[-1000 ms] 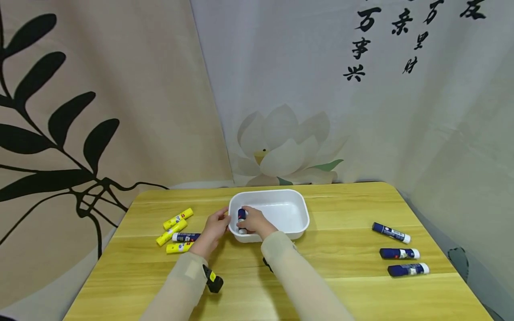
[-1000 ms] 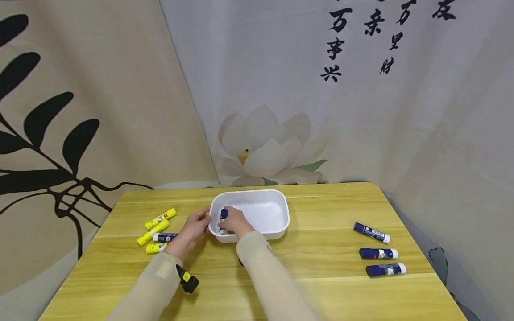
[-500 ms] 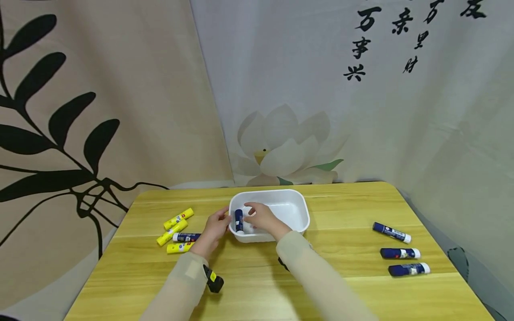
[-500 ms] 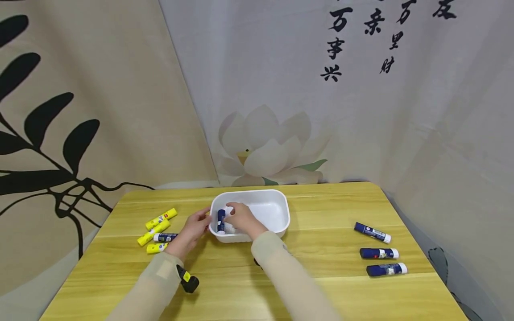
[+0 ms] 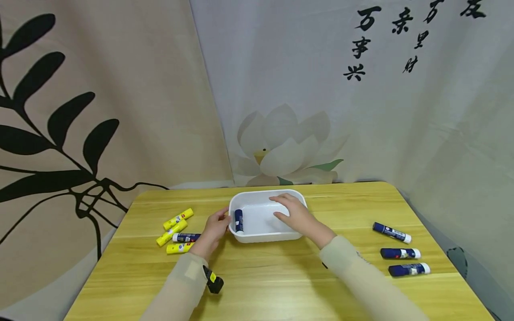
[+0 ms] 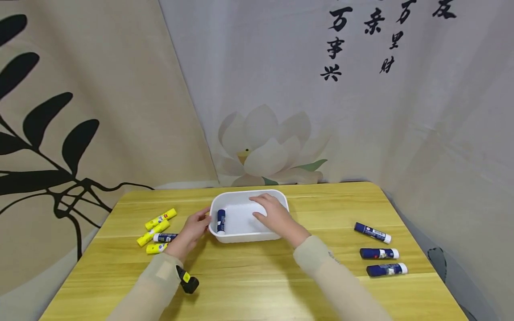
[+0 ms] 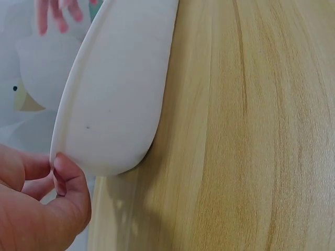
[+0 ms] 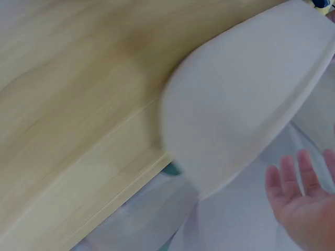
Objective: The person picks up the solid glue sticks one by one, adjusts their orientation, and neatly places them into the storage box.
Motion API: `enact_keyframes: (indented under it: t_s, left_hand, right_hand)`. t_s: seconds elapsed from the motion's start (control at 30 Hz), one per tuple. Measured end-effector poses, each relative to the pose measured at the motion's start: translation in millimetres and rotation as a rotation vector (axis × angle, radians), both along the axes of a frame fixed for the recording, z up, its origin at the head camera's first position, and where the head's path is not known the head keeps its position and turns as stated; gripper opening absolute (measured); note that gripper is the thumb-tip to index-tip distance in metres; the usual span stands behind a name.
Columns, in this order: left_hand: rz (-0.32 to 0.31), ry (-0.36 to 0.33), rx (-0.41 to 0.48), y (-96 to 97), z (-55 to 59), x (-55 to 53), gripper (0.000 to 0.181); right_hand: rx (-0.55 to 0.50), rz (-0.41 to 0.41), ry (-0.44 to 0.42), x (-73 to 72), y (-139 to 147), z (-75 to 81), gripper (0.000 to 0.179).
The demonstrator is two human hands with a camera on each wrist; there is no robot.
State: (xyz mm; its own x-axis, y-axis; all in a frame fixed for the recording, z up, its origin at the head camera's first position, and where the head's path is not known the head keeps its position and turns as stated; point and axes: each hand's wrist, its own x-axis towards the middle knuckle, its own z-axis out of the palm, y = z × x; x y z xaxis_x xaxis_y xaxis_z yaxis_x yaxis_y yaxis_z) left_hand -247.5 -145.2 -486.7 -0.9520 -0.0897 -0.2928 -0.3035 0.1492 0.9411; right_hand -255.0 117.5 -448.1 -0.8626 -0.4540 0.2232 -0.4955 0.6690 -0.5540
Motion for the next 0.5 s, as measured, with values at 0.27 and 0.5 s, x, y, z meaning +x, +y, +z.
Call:
enact_keyframes:
  t_s: [0.27, 0.5]
  left_hand:
    - [-0.006, -0.007, -0.002, 0.7, -1.1, -0.1, 0.044]
    - [-0.001, -0.005, 0.004, -0.5, -1.6, -0.5, 0.044]
  right_hand:
    - [0.061, -0.035, 0.109, 17.6, 62.5, -3.7, 0.055]
    - [0.253, -0.145, 0.151, 25.2, 114.7, -11.1, 0.059]
